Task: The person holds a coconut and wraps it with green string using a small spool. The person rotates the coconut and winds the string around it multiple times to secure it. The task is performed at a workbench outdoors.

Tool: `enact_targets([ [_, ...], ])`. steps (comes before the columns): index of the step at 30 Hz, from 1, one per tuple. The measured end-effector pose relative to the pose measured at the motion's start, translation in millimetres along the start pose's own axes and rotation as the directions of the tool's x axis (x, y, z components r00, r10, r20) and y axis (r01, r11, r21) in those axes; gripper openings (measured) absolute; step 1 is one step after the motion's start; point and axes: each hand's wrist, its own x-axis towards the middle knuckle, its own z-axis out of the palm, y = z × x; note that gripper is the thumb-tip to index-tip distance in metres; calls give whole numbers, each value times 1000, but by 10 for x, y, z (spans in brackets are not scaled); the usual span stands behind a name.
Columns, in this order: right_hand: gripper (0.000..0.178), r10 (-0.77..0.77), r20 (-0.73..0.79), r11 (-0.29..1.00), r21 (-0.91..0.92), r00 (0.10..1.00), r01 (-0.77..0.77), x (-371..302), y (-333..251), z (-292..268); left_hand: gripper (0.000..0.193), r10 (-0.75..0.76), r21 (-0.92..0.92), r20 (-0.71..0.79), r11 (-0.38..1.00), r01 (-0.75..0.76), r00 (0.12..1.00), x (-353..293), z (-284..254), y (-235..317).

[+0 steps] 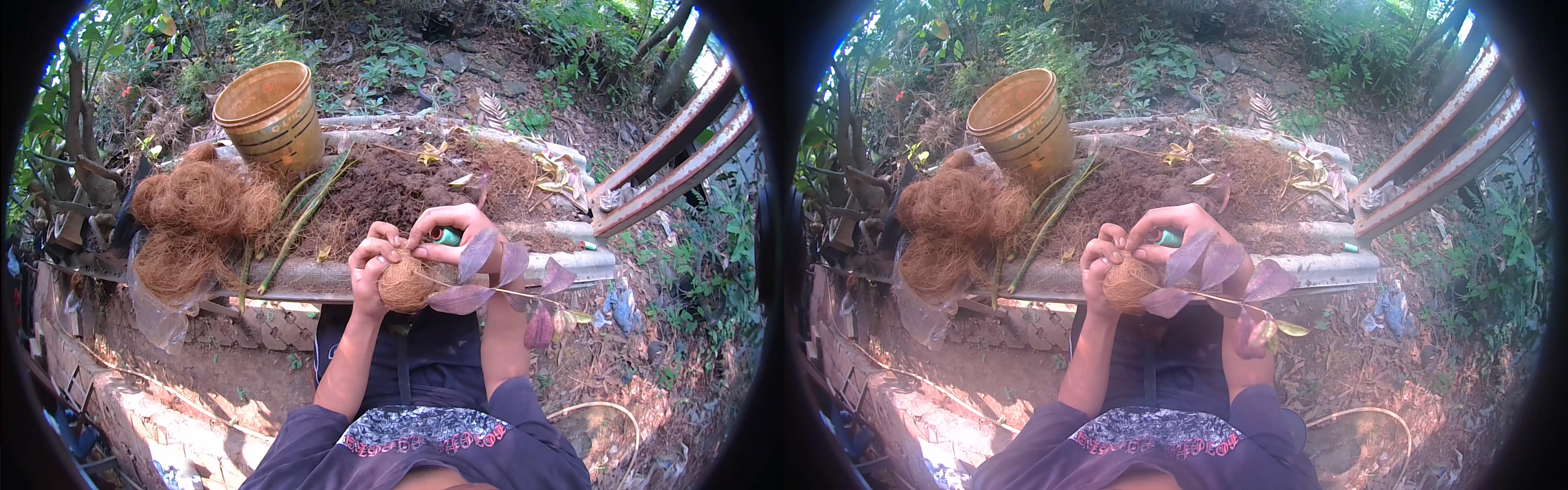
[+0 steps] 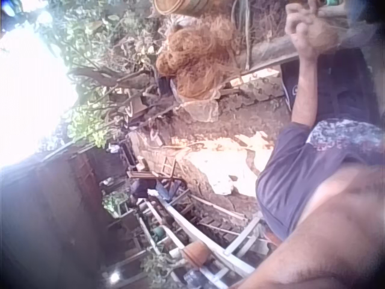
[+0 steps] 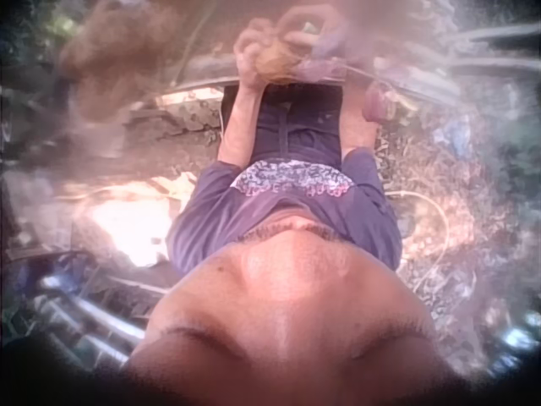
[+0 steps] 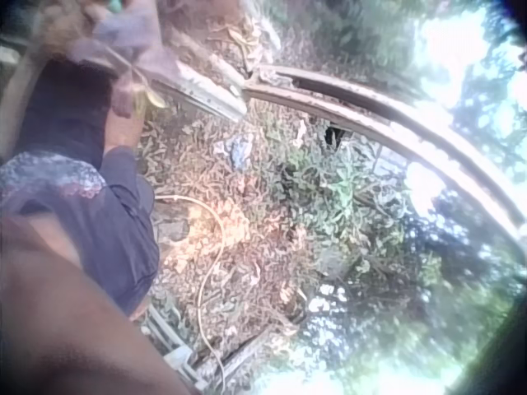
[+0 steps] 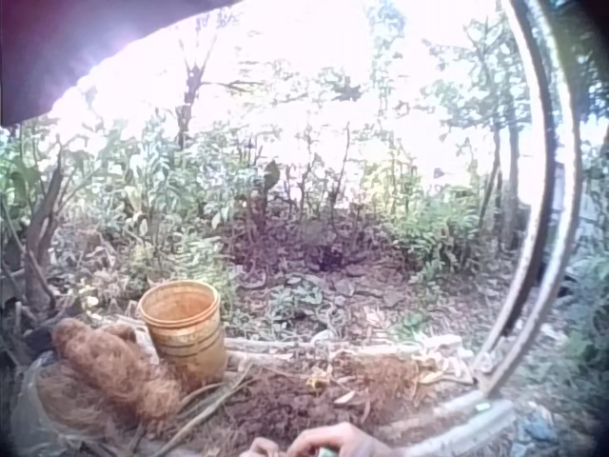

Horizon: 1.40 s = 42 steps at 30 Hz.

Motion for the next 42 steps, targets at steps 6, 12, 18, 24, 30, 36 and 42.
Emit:
enact_targets([
  [6,18,118,-93,989,105,989,-108,-79,-33,46,13,-36,-56,-87,998,31,996,6,17,22],
  [12,18,105,-178,969,239,978,-60,-170,19,120,16,-24,-104,-79,994,16,997,31,37,18],
  [18,12,27,-251,981,193,968,23,-241,203,163,16,-29,-175,-112,985,9,993,40,79,36],
  [24,16,-27,-373,958,254,927,130,-319,254,313,17,-33,-35,-148,999,28,988,44,73,27],
  [30,21,135,-504,959,283,853,15,-406,86,492,16,-38,53,-308,997,57,951,86,45,-17],
  [36,16,224,-569,941,336,791,-25,-440,-36,772,12,-10,56,-490,998,43,872,114,240,16],
  [42,21,50,-662,999,46,748,-27,-451,-283,977,15,122,252,-489,968,6,864,114,227,-87],
])
